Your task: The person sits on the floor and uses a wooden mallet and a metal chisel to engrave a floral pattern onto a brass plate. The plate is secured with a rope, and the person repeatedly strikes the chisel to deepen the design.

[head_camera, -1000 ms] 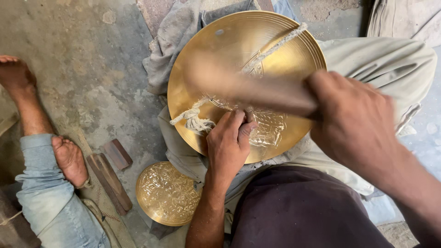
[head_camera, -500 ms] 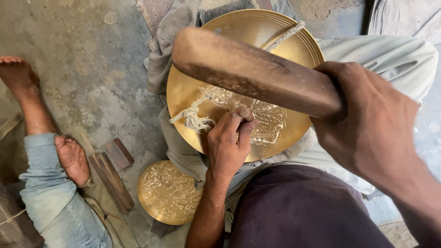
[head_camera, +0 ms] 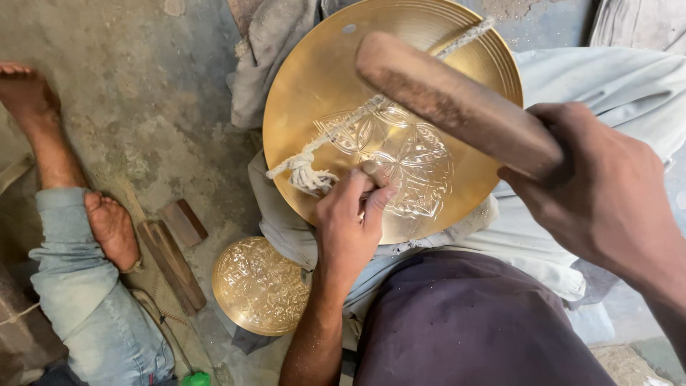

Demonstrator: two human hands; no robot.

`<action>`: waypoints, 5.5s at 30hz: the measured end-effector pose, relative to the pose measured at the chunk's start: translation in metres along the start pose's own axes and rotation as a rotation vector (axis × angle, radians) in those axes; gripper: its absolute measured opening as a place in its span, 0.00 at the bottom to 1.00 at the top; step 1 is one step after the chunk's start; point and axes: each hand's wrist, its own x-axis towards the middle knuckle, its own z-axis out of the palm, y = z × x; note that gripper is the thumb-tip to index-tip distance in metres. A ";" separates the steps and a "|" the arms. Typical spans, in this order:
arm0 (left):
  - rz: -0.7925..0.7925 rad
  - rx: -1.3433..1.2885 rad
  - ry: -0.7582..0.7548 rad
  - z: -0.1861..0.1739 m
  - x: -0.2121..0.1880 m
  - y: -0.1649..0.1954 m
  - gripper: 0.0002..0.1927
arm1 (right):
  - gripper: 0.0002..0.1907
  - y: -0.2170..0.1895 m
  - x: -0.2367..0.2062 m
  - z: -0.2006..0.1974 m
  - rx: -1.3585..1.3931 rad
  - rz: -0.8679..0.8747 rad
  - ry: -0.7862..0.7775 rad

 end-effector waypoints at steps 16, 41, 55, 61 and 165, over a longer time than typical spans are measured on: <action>0.033 0.135 -0.057 0.004 0.000 -0.003 0.11 | 0.25 -0.016 0.009 -0.011 -0.183 -0.191 0.050; 0.062 0.060 -0.021 -0.011 0.004 0.002 0.09 | 0.22 -0.007 -0.006 -0.010 -0.164 -0.238 0.116; 0.212 0.172 -0.340 -0.023 0.030 -0.003 0.16 | 0.18 0.020 -0.011 0.003 0.064 0.148 -0.063; 0.179 0.186 -0.367 -0.023 0.028 -0.003 0.16 | 0.23 0.033 -0.012 0.010 0.088 0.123 -0.067; -0.770 0.801 0.478 -0.235 0.046 -0.208 0.41 | 0.19 0.156 0.030 0.053 0.621 0.088 0.355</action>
